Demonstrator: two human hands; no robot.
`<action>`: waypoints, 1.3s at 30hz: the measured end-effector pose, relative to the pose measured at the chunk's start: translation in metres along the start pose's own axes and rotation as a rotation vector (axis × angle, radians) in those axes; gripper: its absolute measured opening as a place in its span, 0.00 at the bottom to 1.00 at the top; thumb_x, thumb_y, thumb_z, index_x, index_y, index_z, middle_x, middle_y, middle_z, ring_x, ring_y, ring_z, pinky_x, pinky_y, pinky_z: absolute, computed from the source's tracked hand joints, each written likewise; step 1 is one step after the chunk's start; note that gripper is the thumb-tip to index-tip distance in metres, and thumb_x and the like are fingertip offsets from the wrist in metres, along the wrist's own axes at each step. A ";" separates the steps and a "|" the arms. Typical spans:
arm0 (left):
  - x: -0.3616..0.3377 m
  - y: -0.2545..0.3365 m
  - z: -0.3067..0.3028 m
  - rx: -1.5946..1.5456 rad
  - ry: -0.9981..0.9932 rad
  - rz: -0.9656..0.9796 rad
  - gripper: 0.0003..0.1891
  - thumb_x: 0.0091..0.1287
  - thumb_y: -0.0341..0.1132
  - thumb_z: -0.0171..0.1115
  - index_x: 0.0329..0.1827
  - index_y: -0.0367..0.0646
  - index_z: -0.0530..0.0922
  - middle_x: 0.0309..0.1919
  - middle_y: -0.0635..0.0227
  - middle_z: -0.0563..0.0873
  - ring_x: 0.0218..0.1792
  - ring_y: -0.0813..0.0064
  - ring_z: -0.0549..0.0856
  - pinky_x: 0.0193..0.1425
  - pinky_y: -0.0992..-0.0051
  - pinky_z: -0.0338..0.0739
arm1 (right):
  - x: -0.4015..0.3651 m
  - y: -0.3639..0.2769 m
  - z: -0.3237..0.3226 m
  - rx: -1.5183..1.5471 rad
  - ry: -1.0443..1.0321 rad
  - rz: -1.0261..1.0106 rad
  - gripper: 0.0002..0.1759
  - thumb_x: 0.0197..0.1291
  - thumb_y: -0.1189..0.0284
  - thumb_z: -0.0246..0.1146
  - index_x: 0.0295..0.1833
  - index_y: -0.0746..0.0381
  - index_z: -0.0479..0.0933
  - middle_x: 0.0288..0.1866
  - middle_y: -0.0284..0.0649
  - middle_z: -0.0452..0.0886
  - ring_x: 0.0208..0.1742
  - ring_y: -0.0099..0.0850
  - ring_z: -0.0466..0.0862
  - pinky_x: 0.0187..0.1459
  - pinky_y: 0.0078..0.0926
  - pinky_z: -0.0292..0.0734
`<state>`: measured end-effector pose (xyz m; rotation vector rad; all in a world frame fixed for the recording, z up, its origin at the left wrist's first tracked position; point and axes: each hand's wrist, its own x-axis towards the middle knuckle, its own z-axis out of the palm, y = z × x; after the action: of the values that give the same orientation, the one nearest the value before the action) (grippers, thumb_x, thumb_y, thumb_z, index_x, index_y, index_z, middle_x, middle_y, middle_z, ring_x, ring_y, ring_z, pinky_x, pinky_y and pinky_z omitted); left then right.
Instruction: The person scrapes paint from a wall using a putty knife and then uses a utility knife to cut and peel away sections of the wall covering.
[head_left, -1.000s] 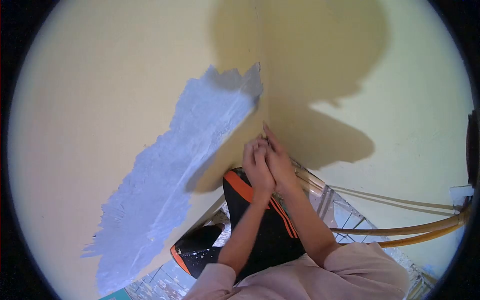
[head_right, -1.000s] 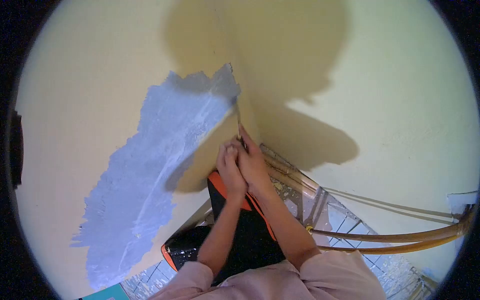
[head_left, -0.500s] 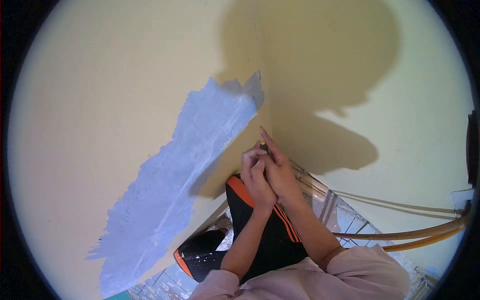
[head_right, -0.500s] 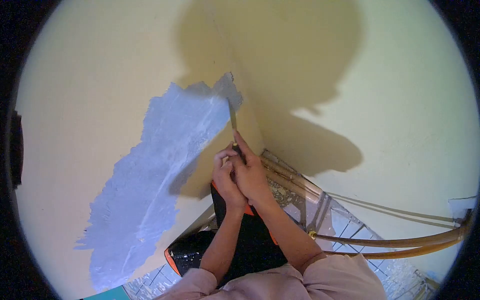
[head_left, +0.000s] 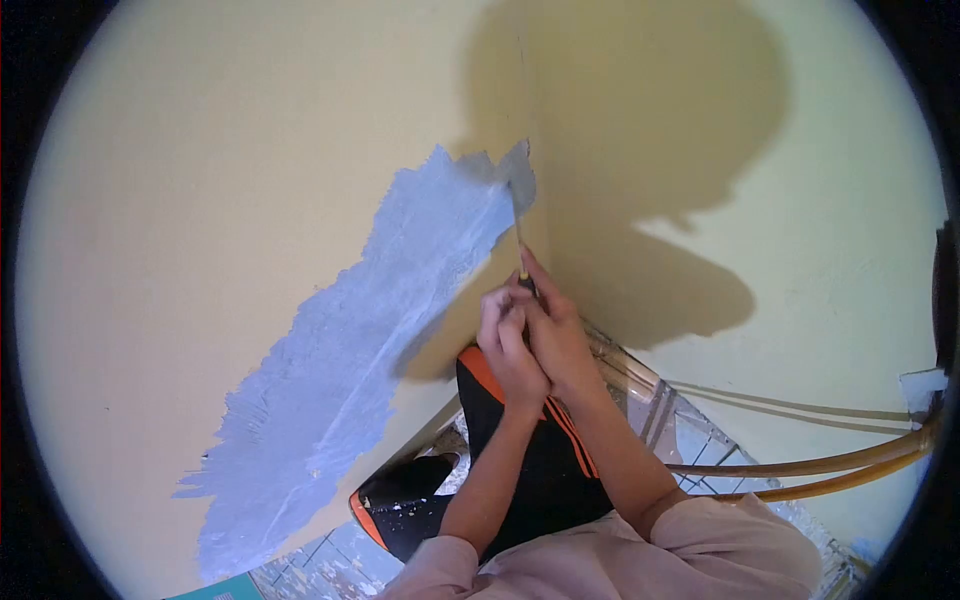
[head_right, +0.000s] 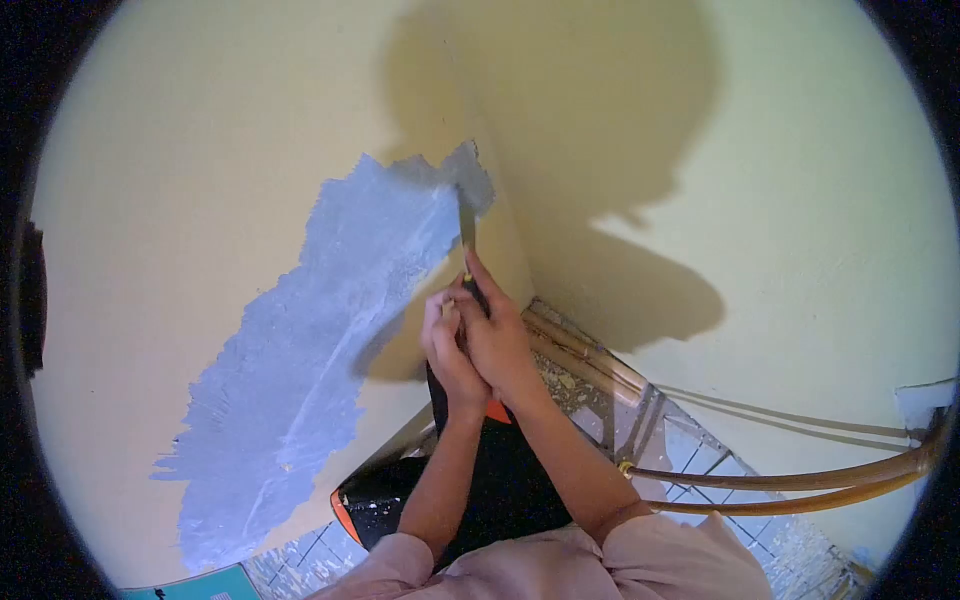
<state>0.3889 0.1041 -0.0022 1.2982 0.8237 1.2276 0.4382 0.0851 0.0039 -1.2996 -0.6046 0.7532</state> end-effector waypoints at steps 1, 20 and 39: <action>-0.002 0.000 -0.003 -0.081 0.028 -0.059 0.13 0.65 0.35 0.45 0.38 0.33 0.74 0.36 0.66 0.78 0.37 0.77 0.75 0.45 0.82 0.68 | -0.002 -0.004 0.003 -0.038 0.004 -0.001 0.27 0.65 0.76 0.50 0.71 0.59 0.59 0.61 0.50 0.73 0.55 0.28 0.75 0.57 0.24 0.68; 0.025 0.020 -0.003 0.040 -0.059 0.159 0.13 0.65 0.35 0.45 0.37 0.34 0.74 0.29 0.69 0.76 0.30 0.81 0.71 0.33 0.80 0.65 | -0.006 -0.024 0.018 0.270 -0.035 0.072 0.28 0.66 0.75 0.50 0.72 0.58 0.57 0.33 0.35 0.77 0.29 0.18 0.71 0.34 0.17 0.71; -0.008 0.012 -0.004 0.084 0.048 0.164 0.08 0.64 0.30 0.49 0.32 0.32 0.72 0.28 0.66 0.77 0.33 0.77 0.72 0.43 0.78 0.68 | -0.001 0.003 0.004 0.182 -0.018 0.143 0.28 0.65 0.74 0.48 0.72 0.56 0.59 0.56 0.45 0.75 0.53 0.28 0.74 0.56 0.22 0.67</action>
<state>0.3812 0.0953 0.0079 1.4312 0.8234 1.3700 0.4340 0.0872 0.0013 -1.1773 -0.4493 0.9175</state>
